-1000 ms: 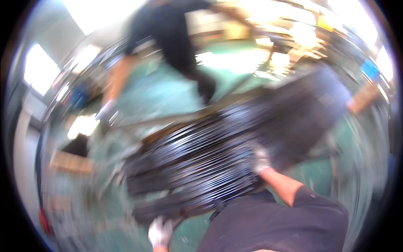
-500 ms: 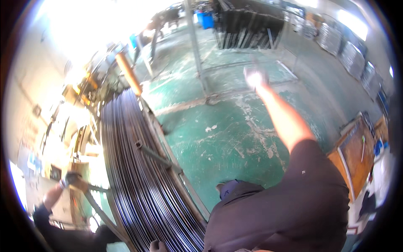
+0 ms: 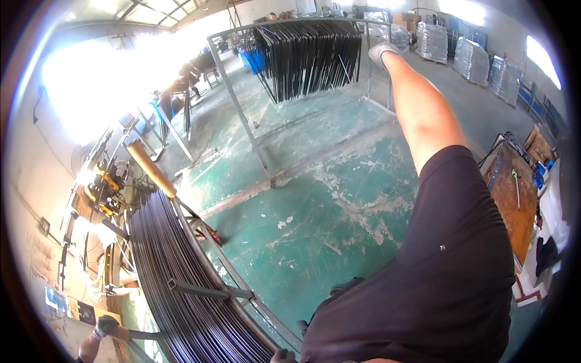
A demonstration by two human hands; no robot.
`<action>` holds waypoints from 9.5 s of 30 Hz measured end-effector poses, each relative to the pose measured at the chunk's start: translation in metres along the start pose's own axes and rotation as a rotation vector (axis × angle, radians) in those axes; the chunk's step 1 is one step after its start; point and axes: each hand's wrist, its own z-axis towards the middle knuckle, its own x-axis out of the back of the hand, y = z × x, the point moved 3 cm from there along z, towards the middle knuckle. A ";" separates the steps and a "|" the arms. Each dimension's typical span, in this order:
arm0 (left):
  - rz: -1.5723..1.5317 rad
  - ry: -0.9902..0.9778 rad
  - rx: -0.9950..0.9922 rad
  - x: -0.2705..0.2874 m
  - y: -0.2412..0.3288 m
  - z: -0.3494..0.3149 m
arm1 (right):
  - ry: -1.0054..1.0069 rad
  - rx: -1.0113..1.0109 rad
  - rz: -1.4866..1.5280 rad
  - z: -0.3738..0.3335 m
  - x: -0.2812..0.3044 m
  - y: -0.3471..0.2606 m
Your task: The person lifts a bundle of long metal rods from a rack with a coworker and places them back. The person then picks up several bent metal frames from a table and stacks them on the floor.
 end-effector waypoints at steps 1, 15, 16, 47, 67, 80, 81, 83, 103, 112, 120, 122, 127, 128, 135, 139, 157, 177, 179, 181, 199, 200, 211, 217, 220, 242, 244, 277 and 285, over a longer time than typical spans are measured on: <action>-0.222 -0.010 0.042 -0.010 -0.008 0.015 | -0.013 -0.007 -0.027 0.008 -0.005 0.015; 0.213 -0.078 -0.102 0.021 0.095 0.022 | 0.047 -0.195 0.110 -0.093 0.043 0.083; 0.218 -0.086 -0.103 0.023 0.093 0.021 | 0.056 -0.225 0.137 -0.104 0.039 0.091; 0.346 -0.247 -0.215 0.051 0.126 0.032 | -1.118 -0.284 -0.042 -0.758 -0.366 0.232; -0.185 -0.054 0.285 0.023 0.027 0.068 | -1.474 0.409 0.139 -0.676 -0.219 0.142; 0.231 -0.088 -0.011 -0.037 0.109 0.054 | -1.707 0.525 0.373 -0.665 -0.152 0.095; 0.227 -0.082 -0.007 -0.037 0.110 0.052 | -1.694 0.535 0.373 -0.659 -0.144 0.087; 0.230 -0.083 -0.004 -0.035 0.111 0.048 | -1.667 0.579 0.429 -0.654 -0.138 0.074; 0.212 -0.068 -0.036 -0.029 0.123 0.040 | -1.506 0.939 0.394 -0.673 -0.141 0.036; 0.229 -0.082 -0.058 -0.027 0.131 0.043 | -1.425 0.913 0.540 -0.690 -0.150 0.042; 0.236 -0.081 -0.043 -0.027 0.132 0.040 | -1.464 0.825 0.437 -0.691 -0.142 0.049; 0.243 -0.079 -0.043 -0.026 0.134 0.042 | -1.492 0.870 0.334 -0.691 -0.152 0.049; 0.235 -0.069 -0.028 -0.028 0.133 0.037 | -1.530 0.985 0.099 -0.677 -0.145 0.037; 0.234 -0.061 -0.025 -0.028 0.133 0.034 | -1.517 0.982 0.054 -0.675 -0.139 0.036; 0.224 -0.056 -0.010 -0.027 0.134 0.030 | -1.534 0.925 -0.218 -0.656 -0.106 0.041; 0.225 -0.057 -0.005 -0.028 0.134 0.028 | -1.551 0.833 -0.273 -0.653 -0.106 0.061; -0.289 -0.319 0.249 0.007 0.257 -0.122 | -1.350 1.030 0.422 -0.654 -0.143 -0.001; -1.013 0.676 0.337 -0.125 0.177 -0.267 | -1.741 2.183 0.147 -0.851 -0.165 -0.185; -0.983 0.732 0.329 -0.125 0.170 -0.279 | -1.709 2.352 0.070 -0.884 -0.162 -0.187; -0.956 0.674 0.392 -0.116 0.171 -0.293 | -1.693 2.437 -0.076 -0.917 -0.146 -0.195; 0.259 1.683 1.368 -0.098 0.180 -0.457 | -1.094 2.401 0.765 -1.135 -0.290 -0.365; 0.281 1.547 1.438 -0.087 0.182 -0.451 | -0.990 2.438 0.691 -1.139 -0.308 -0.368; -0.568 1.833 1.753 -0.192 0.139 -0.494 | -0.776 2.550 0.365 -1.132 -0.287 -0.350; 0.228 0.630 1.705 -0.175 0.077 -0.493 | -0.670 2.570 0.349 -1.136 -0.299 -0.363; -0.171 0.858 1.782 -0.176 0.058 -0.500 | -0.629 2.571 0.313 -1.137 -0.287 -0.354; -0.522 0.798 1.811 -0.154 0.065 -0.499 | -0.426 2.563 0.184 -1.145 -0.296 -0.351; -0.564 0.748 1.770 -0.153 0.060 -0.500 | -0.431 2.563 0.207 -1.146 -0.302 -0.352; -0.713 1.012 1.956 -0.116 0.096 -0.505 | -0.485 2.580 0.344 -1.153 -0.318 -0.350; -0.541 0.924 1.786 -0.101 0.101 -0.499 | -0.762 2.534 0.675 -1.138 -0.310 -0.366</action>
